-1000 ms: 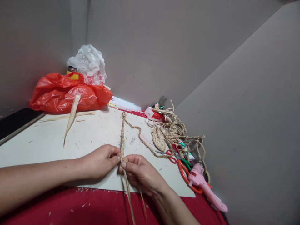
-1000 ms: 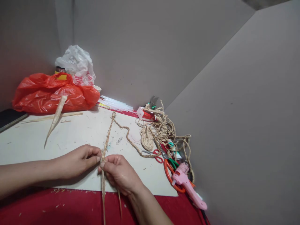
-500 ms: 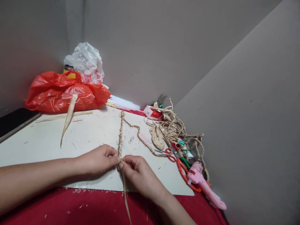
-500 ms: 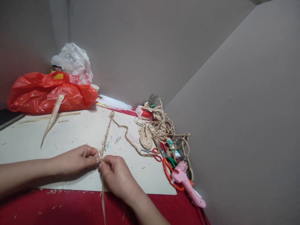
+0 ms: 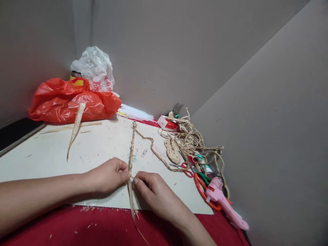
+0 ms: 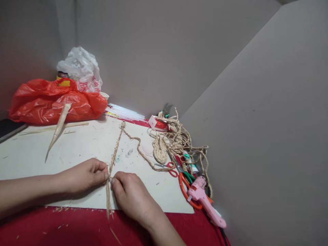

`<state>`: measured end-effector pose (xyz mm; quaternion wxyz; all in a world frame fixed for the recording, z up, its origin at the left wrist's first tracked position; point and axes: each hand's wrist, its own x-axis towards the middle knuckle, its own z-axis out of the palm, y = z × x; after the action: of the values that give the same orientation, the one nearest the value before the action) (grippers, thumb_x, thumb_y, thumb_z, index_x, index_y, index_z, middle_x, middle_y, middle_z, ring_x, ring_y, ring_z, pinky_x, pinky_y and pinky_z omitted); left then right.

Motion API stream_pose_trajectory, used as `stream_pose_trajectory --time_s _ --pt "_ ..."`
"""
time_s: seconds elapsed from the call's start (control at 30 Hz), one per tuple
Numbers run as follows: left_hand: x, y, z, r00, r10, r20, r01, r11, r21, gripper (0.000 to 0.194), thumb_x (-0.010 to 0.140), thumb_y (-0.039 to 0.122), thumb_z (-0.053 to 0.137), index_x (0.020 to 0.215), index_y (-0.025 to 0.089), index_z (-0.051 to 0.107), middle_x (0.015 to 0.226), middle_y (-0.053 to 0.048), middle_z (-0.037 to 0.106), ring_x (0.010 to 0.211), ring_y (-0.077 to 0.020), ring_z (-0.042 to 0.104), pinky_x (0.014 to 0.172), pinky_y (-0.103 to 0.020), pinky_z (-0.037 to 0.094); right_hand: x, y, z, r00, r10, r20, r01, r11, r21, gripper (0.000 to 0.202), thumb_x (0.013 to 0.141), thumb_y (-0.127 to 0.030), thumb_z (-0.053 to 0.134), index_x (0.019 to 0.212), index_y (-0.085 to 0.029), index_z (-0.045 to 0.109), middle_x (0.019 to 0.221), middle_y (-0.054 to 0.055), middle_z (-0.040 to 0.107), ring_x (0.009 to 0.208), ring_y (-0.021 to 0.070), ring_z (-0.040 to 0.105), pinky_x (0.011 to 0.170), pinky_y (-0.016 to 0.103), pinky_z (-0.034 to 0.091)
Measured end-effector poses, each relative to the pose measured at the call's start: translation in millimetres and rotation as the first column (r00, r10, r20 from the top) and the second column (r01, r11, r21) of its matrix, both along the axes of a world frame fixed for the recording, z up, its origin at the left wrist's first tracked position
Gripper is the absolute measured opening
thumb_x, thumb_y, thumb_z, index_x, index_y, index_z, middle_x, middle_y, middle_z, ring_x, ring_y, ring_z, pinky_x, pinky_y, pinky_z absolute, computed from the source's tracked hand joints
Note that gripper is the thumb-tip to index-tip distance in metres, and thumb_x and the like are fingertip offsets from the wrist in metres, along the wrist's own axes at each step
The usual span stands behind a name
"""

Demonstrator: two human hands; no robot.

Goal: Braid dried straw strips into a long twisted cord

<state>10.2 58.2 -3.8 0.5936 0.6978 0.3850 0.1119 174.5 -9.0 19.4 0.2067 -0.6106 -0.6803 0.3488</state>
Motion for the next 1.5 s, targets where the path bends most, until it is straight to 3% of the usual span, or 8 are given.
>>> stream_pose_trajectory --time_s 0.37,0.6,0.77,0.87,1.0,1.1,1.23,1.5 --pt "2.1 -3.8 -6.4 0.975 0.021 0.223 0.017 0.986 -0.168 0.022 0.073 0.027 0.047 0.054 0.015 0.051 0.047 0.001 0.052 0.044 -0.0077 0.037 0.049 -0.022 0.029 -31.6 -8.2 -17.5 0.66 -0.455 -0.598 0.112 0.847 -0.52 0.021 0.074 -0.033 0.047 0.072 -0.014 0.056 0.037 -0.004 0.049 0.024 0.0069 0.035 0.028 0.017 0.023" --pt "0.9 -4.1 0.6 0.96 0.133 0.247 -0.073 0.969 -0.235 0.014 0.064 0.02 0.052 0.052 0.014 0.049 0.044 0.004 0.045 0.043 -0.0061 0.034 0.047 -0.022 0.023 -42.9 -14.9 -19.8 0.964 -0.252 -0.089 0.25 0.968 -0.03 0.028 0.085 -0.03 0.039 0.069 -0.016 0.055 0.052 0.004 0.059 0.046 0.0137 0.054 0.045 0.022 0.036" --pt "-0.7 -4.3 0.5 0.964 0.117 0.237 -0.054 0.965 -0.255 0.016 0.064 0.023 0.056 0.053 0.014 0.049 0.044 0.006 0.041 0.043 -0.0053 0.029 0.046 -0.023 0.019 -50.0 -33.4 -16.5 0.932 -0.085 0.354 0.004 0.975 0.224 0.027 0.088 -0.026 0.039 0.076 -0.016 0.061 0.063 0.009 0.065 0.05 0.0145 0.052 0.051 0.027 0.029" --pt "-1.7 -2.4 -0.5 0.966 0.087 0.243 -0.013 0.956 -0.292 0.018 0.067 0.029 0.057 0.058 0.016 0.049 0.043 0.007 0.038 0.038 -0.0048 0.023 0.042 -0.024 0.013 -45.6 -45.1 -10.3 0.962 0.026 0.272 -0.093 0.967 0.236 0.031 0.089 -0.034 0.043 0.067 -0.017 0.058 0.057 0.003 0.059 0.048 0.0114 0.046 0.05 0.025 0.029" --pt "-3.3 -0.3 2.0 0.959 0.044 0.279 0.046 0.95 -0.31 0.018 0.07 0.032 0.057 0.063 0.017 0.049 0.045 0.007 0.039 0.036 -0.0051 0.023 0.04 -0.025 0.012 -23.6 -36.5 -0.3 0.961 -0.26 -0.097 0.278 0.9 0.336 0.031 0.089 -0.04 0.044 0.072 -0.017 0.057 0.06 0.001 0.054 0.055 0.0113 0.046 0.052 0.022 0.034" --pt "-3.2 0.3 1.8 0.954 0.015 0.298 0.08 0.95 -0.303 0.023 0.072 0.035 0.057 0.063 0.017 0.046 0.045 0.008 0.038 0.037 -0.0049 0.023 0.041 -0.025 0.012 -11.1 -17.8 -1.5 0.883 -0.323 -0.34 0.37 0.925 0.084 0.029 0.085 -0.045 0.051 0.092 -0.017 0.057 0.074 0.002 0.06 0.06 0.0116 0.051 0.055 0.022 0.04" --pt "-2.5 2.6 -3.0 0.945 -0.043 0.324 0.116 0.971 -0.211 0.027 0.074 0.038 0.057 0.063 0.016 0.048 0.046 0.007 0.038 0.041 -0.005 0.025 0.044 -0.024 0.015 -10.4 -1.8 -13.1 0.764 -0.272 -0.585 0.038 0.924 -0.38 0.038 0.083 -0.053 0.049 0.083 -0.016 0.055 0.052 -0.006 0.048 0.035 0.0046 0.03 0.035 0.017 0.023" --pt "-10.7 10.5 9.3 0.972 -0.177 0.154 0.198 0.971 -0.135 0.027 0.076 0.043 0.053 0.068 0.017 0.049 0.047 0.007 0.036 0.039 -0.006 0.024 0.04 -0.022 0.015 -8.0 6.9 -17.5 0.703 -0.296 -0.647 -0.129 0.841 -0.525 0.04 0.08 -0.05 0.057 0.062 -0.017 0.046 0.039 -0.012 0.028 0.03 0.0018 0.013 0.03 0.018 0.006"
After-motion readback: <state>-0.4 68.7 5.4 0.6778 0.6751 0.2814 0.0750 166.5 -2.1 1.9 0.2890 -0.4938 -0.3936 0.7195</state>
